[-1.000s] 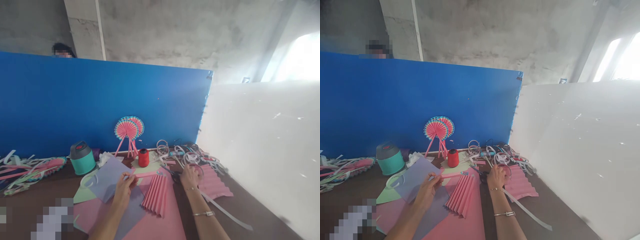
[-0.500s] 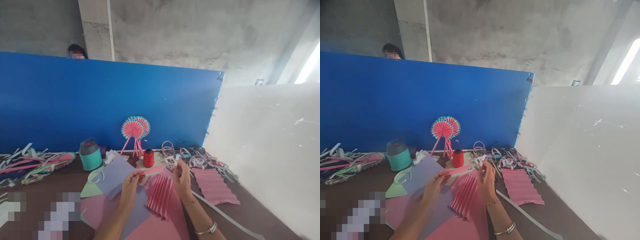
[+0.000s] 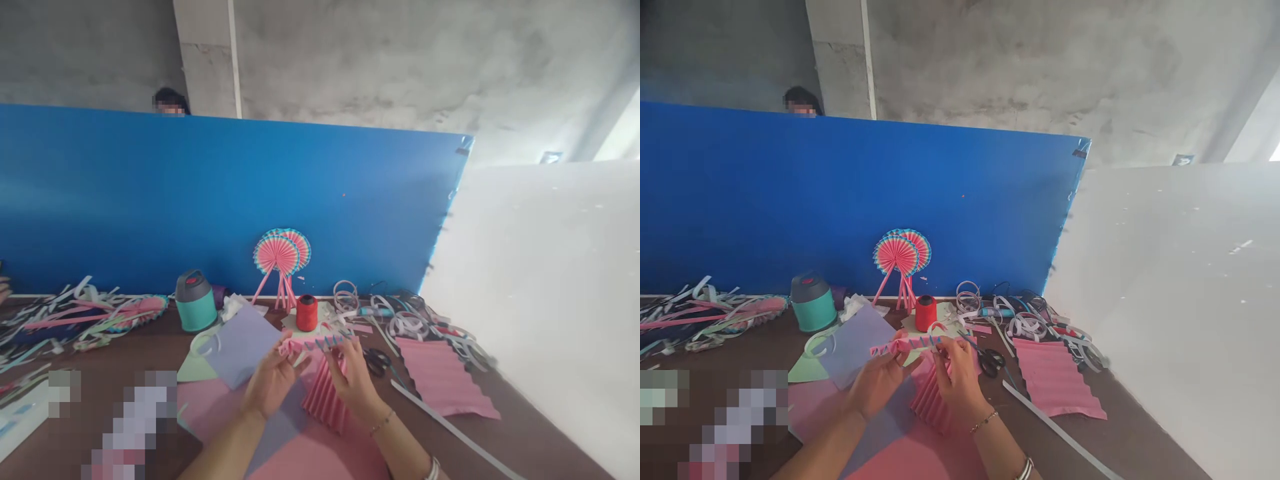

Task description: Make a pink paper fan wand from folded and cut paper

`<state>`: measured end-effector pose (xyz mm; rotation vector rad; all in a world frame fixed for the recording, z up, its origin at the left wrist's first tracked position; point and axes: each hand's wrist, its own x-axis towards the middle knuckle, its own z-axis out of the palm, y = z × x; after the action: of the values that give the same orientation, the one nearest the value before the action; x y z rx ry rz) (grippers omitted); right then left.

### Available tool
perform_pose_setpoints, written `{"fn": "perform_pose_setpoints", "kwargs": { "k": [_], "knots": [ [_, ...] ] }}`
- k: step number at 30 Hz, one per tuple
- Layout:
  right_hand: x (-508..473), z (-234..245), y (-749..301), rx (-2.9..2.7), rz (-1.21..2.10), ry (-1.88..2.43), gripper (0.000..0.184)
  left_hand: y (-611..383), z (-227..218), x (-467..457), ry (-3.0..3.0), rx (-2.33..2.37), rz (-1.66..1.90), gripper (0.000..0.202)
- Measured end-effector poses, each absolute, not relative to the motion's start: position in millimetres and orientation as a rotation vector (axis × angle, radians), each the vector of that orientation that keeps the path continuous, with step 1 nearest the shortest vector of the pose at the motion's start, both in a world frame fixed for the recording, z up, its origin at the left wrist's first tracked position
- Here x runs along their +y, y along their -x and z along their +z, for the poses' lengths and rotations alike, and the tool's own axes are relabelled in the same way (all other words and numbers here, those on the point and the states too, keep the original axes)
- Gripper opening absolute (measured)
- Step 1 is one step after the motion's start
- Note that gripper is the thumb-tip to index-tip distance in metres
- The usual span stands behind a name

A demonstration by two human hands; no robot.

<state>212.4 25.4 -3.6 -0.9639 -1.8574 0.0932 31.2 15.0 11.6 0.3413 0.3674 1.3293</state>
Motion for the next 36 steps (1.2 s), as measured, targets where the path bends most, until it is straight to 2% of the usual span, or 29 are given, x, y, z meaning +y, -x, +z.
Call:
{"fn": "perform_pose_setpoints", "kwargs": {
  "k": [8,15,23,25,28,36],
  "knots": [
    [20.3,-6.8,-200.6,-1.956,0.114,0.980,0.011,-34.1,14.2,14.7,-0.373,0.520,1.358,0.025],
    [27.9,-6.6,-210.4,-1.794,0.203,0.993,0.013,-19.9,13.1,31.8,-0.316,0.657,1.599,0.023],
    [27.3,-2.2,-212.6,-1.556,0.113,1.008,0.012,-16.0,6.1,26.2,-0.715,1.336,1.758,0.037],
    [25.6,1.2,-213.4,-1.534,0.059,0.997,0.012,-16.8,1.4,26.7,-0.835,1.438,1.818,0.033],
    [21.0,5.7,-212.6,-1.650,0.024,0.911,0.015,-17.9,-5.6,28.1,-1.096,1.539,1.877,0.021],
    [8.0,3.5,-196.9,-1.892,0.036,0.923,0.027,-28.0,5.4,14.9,-1.424,1.556,1.770,0.019]
  ]
}}
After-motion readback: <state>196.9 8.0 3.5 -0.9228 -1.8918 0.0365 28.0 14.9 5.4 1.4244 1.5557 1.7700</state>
